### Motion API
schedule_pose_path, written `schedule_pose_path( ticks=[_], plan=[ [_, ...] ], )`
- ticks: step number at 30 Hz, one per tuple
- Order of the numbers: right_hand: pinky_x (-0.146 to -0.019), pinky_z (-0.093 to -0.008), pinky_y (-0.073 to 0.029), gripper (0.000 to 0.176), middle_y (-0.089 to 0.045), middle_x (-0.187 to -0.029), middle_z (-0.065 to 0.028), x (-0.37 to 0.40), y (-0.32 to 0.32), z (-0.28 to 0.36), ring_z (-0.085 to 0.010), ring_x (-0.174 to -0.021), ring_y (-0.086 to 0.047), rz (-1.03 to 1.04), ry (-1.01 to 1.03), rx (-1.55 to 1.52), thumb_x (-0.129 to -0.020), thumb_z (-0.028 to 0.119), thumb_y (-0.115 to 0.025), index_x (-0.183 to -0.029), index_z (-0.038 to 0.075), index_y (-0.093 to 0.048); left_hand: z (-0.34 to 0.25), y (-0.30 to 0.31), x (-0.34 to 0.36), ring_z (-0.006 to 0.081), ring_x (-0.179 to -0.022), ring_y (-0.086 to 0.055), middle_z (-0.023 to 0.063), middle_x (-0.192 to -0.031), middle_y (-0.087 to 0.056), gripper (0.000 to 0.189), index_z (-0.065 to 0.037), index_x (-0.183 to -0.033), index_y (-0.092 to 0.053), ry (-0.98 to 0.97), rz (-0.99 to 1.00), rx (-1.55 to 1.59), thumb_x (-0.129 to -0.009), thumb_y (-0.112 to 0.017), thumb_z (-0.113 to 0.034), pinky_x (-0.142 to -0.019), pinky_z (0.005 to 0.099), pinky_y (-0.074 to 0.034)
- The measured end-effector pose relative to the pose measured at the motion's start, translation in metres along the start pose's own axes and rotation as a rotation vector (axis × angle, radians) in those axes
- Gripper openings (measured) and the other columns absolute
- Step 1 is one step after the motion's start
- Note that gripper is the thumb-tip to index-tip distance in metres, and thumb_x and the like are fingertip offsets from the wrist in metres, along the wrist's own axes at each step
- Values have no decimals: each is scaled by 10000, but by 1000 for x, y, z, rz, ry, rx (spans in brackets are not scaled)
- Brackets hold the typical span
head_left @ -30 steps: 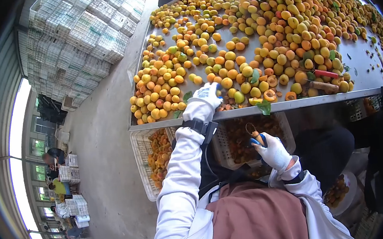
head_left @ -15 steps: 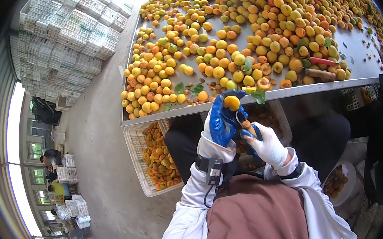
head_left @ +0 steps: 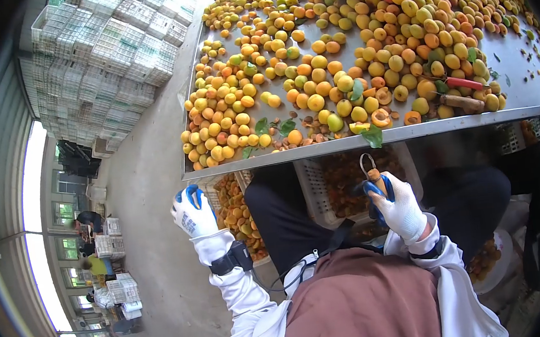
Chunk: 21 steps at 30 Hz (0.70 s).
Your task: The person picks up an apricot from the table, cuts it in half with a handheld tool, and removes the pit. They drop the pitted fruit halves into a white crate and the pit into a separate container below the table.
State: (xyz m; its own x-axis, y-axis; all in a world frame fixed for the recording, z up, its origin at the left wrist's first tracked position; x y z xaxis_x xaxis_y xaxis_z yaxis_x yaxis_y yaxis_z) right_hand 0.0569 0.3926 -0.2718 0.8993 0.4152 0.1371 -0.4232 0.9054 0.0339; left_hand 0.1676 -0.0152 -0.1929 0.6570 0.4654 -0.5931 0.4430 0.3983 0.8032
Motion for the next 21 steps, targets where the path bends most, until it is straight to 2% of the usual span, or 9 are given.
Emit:
schedule_pose_path(
  ticks=[5,8,9,10,12,16,18,20,21],
  plan=[
    [-595,-328,-501,208,-646,-727,-126,-5,-7,6,-196,-603,-638,10,51,114,-944,163,-694,-1081,15,-644,-96,-23,-25,326,-931,-654,116,-987,-710,346,-80,-1060,-719,-329,224,384,-777,-829,-247,-853,423,-516],
    [-604,-337,-508,217,-655,-738,-143,-5,-10,6,-228,-614,-657,6,85,129,-941,167,-695,-1086,15,-643,-157,-70,-45,339,-946,-650,127,-995,-712,379,-93,-1071,-709,-519,499,315,-806,-782,-355,-845,435,-509],
    [-607,-342,-509,226,-654,-741,-151,-5,-10,6,-244,-618,-662,13,53,151,-940,176,-699,-1087,14,-643,-173,-77,-44,351,-973,-649,142,-1004,-709,375,-96,-1060,-692,-657,335,360,-833,-742,-390,-842,446,-500],
    [-611,-347,-511,234,-653,-744,-160,-5,-9,5,-261,-622,-667,20,21,172,-938,184,-703,-1088,14,-643,-180,-84,-42,359,-985,-653,165,-1023,-706,364,-84,-1048,-673,-685,487,277,-856,-707,-391,-852,447,-499],
    [-614,-356,-512,242,-654,-748,-165,-6,-9,-1,-281,-633,-670,-3,67,184,-937,192,-707,-1088,14,-643,-200,-100,-53,367,-980,-657,181,-1033,-701,363,-70,-1038,-664,-572,869,221,-865,-688,-389,-856,453,-499],
    [-634,-376,-517,256,-662,-769,-181,-4,-5,-3,-333,-675,-678,-11,54,182,-934,207,-715,-1085,13,-645,-209,-108,-64,392,-932,-661,193,-965,-702,350,-48,-969,-669,-512,953,244,-833,-724,-366,-823,465,-509],
    [-642,-380,-518,251,-665,-775,-184,-3,-4,-4,-344,-689,-679,-14,64,187,-933,203,-715,-1081,13,-646,-204,-107,-68,322,-883,-691,153,-929,-715,322,-40,-1013,-688,-464,992,232,-857,-740,-316,-782,423,-534],
    [-650,-383,-520,246,-667,-781,-186,-2,-4,-3,-354,-703,-681,-20,73,188,-932,200,-715,-1077,13,-647,-179,-130,-61,216,-848,-697,82,-888,-721,278,-24,-1071,-701,-210,1013,808,-901,-729,-242,-758,371,-559],
    [-657,-386,-521,242,-669,-787,-190,-2,-4,0,-361,-715,-682,-7,57,185,-928,193,-716,-1076,13,-647,-175,-115,-56,157,-879,-683,59,-940,-715,267,-15,-1136,-695,39,1057,1247,-923,-715,-175,-774,347,-581]
  ],
)
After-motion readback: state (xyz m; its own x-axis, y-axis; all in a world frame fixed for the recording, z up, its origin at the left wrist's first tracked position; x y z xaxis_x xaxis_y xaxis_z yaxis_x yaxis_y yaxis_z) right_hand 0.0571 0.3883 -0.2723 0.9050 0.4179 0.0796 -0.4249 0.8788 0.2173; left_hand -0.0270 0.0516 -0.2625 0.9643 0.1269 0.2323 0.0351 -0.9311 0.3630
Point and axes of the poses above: each hand's wrist, its own x-axis away from the middle knuckle, its own y-axis out of the back of the hand, z = x × y, the point moved 1 cm from there along -x, towards the middle knuckle
